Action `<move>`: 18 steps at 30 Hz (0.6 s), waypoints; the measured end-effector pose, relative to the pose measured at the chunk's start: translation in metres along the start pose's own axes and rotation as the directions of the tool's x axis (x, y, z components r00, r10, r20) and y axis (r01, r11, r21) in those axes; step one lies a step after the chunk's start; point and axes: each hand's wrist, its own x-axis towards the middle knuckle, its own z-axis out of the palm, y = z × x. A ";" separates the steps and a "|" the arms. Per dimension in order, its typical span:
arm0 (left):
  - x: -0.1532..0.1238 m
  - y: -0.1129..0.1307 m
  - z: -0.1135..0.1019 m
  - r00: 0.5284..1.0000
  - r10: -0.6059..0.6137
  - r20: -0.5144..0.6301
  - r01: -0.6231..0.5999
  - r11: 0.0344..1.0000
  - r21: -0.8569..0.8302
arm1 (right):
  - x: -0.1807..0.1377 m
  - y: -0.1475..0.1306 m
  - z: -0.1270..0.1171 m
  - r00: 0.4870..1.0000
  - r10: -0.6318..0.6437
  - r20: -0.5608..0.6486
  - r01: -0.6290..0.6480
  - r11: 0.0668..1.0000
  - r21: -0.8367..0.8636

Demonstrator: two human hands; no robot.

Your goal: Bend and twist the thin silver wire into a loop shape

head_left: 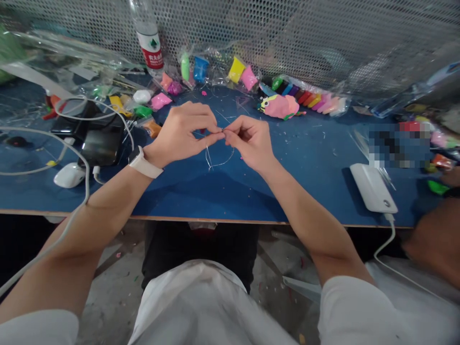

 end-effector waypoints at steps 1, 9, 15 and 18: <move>0.001 0.001 0.000 1.000 -0.013 -0.016 0.012 0.998 -0.064 | 0.000 -0.001 0.001 1.000 0.007 0.003 -0.007 1.000 0.004; 0.001 0.002 0.006 0.980 -0.193 -0.042 0.171 0.937 -0.304 | 0.001 0.006 0.009 0.989 0.142 0.047 -0.148 0.971 0.189; -0.002 -0.004 0.008 0.967 0.234 -0.099 -0.218 0.965 0.147 | 0.004 0.011 0.008 0.952 0.292 0.087 -0.305 0.904 0.300; -0.003 -0.008 0.011 0.950 0.311 -0.040 -0.286 0.911 0.298 | 0.004 0.011 0.006 0.950 0.292 0.114 -0.313 0.904 0.291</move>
